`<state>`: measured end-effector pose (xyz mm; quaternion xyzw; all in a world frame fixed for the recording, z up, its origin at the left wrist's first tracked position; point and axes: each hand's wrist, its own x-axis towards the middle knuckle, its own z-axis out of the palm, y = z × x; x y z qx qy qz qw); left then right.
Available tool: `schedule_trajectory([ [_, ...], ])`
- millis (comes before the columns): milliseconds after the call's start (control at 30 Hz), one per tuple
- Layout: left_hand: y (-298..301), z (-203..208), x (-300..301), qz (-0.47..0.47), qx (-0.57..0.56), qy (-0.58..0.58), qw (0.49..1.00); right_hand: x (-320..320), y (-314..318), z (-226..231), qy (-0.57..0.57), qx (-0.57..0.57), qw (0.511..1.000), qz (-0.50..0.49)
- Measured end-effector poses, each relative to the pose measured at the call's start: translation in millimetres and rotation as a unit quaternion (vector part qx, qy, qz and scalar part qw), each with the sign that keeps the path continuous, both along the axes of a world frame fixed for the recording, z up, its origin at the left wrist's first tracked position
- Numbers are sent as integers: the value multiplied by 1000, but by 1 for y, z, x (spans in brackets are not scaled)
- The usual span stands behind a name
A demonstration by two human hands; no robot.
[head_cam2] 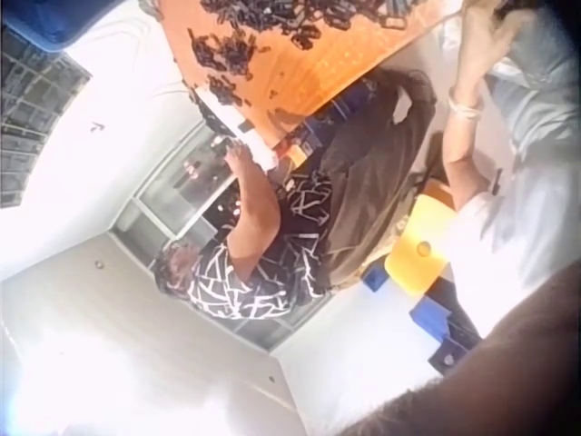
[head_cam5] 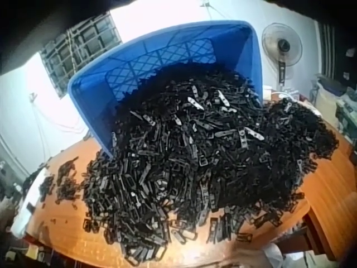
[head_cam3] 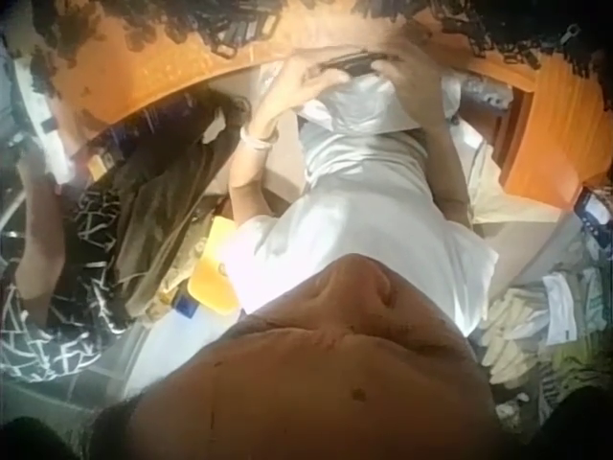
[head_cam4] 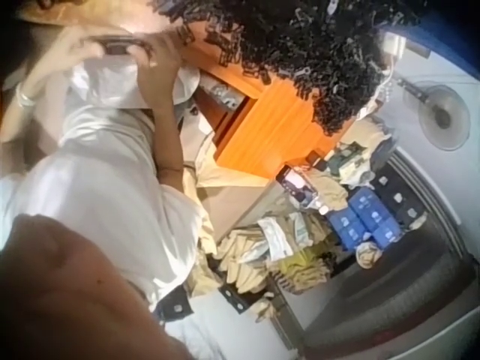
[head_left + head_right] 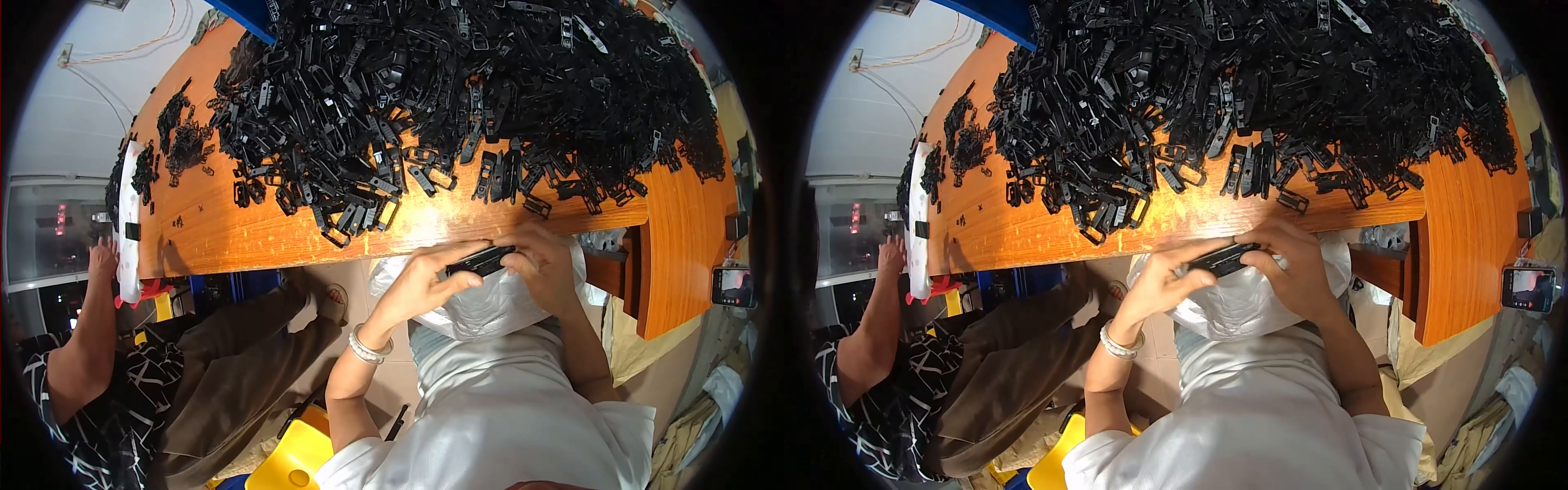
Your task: Assembling small black plastic components on a workbench in a factory.
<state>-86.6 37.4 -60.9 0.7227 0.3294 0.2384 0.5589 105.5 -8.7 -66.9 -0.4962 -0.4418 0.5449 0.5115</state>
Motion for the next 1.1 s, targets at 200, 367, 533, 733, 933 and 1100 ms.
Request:
schedule_trajectory([
  [200, 47, 2, 16, 147, 348, 204, 903, 10, -10, -6, -192, 77, 977, 57],
  [367, 61, -10, 21, 79, 464, 289, 833, 15, -10, -2, -287, 61, 947, -132],
  [533, 59, -16, 18, 251, 290, 26, 923, 24, 2, -18, -460, 132, 855, -200],
  [733, 49, -5, 17, 250, 29, -161, 954, 27, -7, -21, -484, 145, 838, -205],
  [933, 16, 1, 31, 102, 19, -43, 994, 20, -1, 9, -315, 210, 918, -115],
  [1100, 8, 14, 34, 79, 54, -7, 995, 11, 5, 12, -339, 254, 906, -17],
])
